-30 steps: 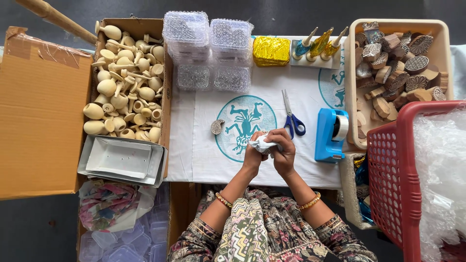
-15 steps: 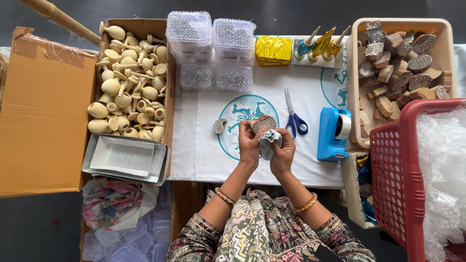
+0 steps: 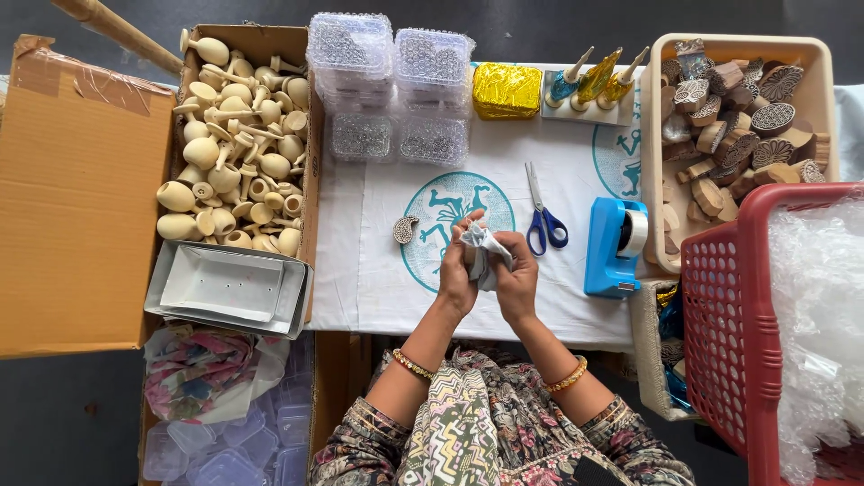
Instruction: The person wipes two small wooden items with a cloth, places them into a clear plastic container, and then wraps the container in bubble wrap. The person folds the bubble wrap around the container and secures it with tape.
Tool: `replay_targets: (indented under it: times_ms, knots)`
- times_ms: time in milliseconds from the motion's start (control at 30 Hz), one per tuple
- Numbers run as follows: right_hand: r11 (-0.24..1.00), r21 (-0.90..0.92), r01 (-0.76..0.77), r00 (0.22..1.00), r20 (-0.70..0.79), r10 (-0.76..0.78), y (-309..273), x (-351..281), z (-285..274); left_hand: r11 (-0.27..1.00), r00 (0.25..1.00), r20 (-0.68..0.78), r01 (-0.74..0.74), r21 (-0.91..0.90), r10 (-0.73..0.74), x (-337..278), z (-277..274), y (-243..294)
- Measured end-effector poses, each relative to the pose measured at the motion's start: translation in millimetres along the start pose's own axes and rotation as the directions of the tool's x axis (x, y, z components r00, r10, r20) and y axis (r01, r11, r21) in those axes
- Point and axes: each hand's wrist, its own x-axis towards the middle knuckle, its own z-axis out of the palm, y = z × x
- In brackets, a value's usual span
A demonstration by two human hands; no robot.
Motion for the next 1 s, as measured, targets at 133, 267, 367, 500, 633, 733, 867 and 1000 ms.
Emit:
replay_targets:
  times_ms: [133, 267, 367, 500, 633, 733, 867, 1000]
  knots:
    - [0.978, -0.171, 0.124, 0.992, 0.039, -0.119, 3.3, 4.7, 6.7, 0.978, 0.999, -0.005, 0.032, 0.205, -0.032, -5.2, -12.8, -16.6]
    - [0.966, -0.252, 0.06, 0.994, -0.07, -0.08, 9.0, 24.3, 3.6, 0.998, 0.998, -0.054, -0.031, 0.057, 0.034, -8.8, -4.7, -21.9]
    - [0.991, -0.018, -0.132, 0.989, -0.064, 0.13, -1.2, 20.8, 12.1, 0.99, 0.986, -0.103, -0.128, 0.06, 0.134, -9.9, 9.7, -11.0]
    - [0.97, 0.148, -0.193, 0.979, -0.038, 0.201, -9.7, -8.9, 33.9, 0.932, 0.892, -0.269, -0.351, 0.092, 0.362, 5.9, -5.7, -6.8]
    - [1.0, 0.022, 0.018, 0.998, 0.066, -0.019, 9.1, -19.9, 30.9, 0.793, 0.818, -0.096, -0.511, 0.331, 0.567, 2.2, -7.4, -16.9]
    - [0.996, 0.056, -0.068, 0.998, -0.014, 0.069, 11.3, -0.8, 22.0, 0.733, 0.819, -0.005, -0.511, 0.449, 0.574, 1.0, -17.4, -34.5]
    - [0.987, 0.143, -0.074, 0.996, -0.046, 0.082, -15.4, 27.3, 26.7, 0.866, 0.887, -0.183, -0.337, 0.37, 0.424, 3.5, -15.4, -37.0]
    - [0.928, 0.337, -0.157, 0.982, -0.042, 0.182, -16.5, 29.0, 28.3, 0.854, 0.896, -0.186, -0.297, 0.428, 0.404, 8.1, -26.8, -39.2]
